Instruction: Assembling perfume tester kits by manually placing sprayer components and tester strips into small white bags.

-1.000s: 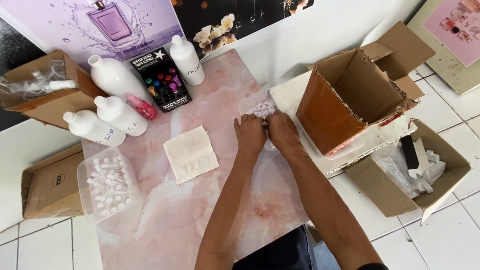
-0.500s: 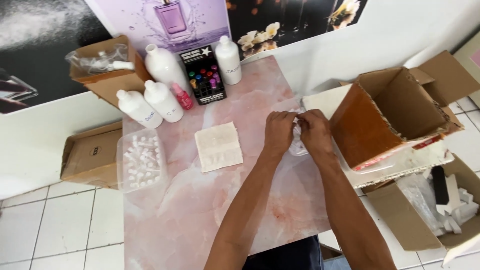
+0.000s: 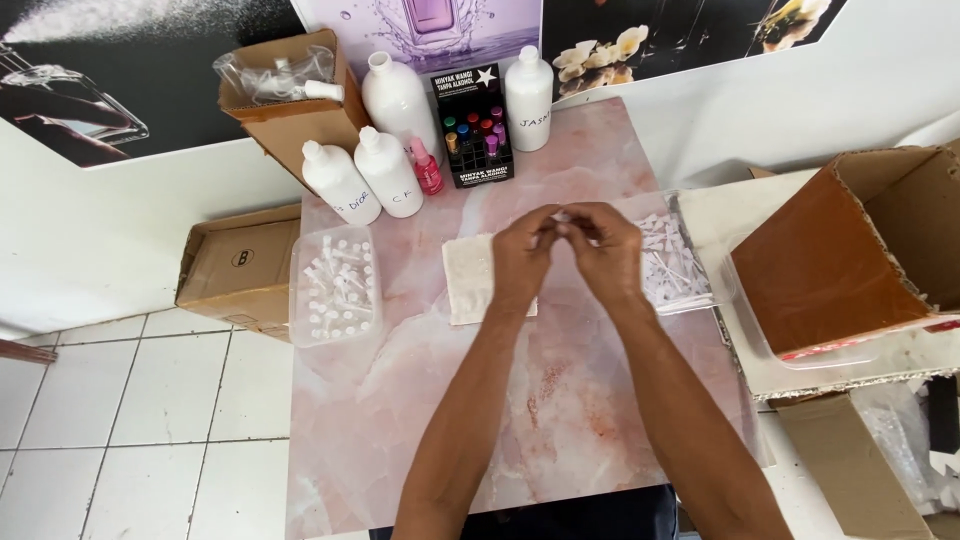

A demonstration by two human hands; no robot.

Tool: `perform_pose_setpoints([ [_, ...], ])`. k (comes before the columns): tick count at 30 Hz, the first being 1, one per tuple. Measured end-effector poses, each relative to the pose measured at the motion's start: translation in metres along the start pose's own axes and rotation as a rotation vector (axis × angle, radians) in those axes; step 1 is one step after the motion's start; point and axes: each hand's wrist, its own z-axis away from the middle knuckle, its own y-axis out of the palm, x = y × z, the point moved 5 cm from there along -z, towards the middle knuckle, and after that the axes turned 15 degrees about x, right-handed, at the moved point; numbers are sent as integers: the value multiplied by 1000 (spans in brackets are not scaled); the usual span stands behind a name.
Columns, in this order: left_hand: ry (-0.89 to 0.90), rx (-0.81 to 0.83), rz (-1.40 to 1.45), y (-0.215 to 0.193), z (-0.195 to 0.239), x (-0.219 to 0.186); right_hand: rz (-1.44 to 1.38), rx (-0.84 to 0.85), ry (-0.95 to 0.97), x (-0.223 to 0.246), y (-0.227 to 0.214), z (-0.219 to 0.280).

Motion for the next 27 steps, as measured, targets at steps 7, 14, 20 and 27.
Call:
perform_pose_setpoints([
  [7,-132,-167,87,-75,36,31,-113,123,10,2,71,-1],
  [14,-213,-342,382,-103,72,69,-126,157,109,-43,99,22],
  [20,-277,-373,363,-101,78,87,-151,253,214,-58,113,31],
  [27,-258,-365,399,-95,74,87,-27,319,229,-74,122,35],
])
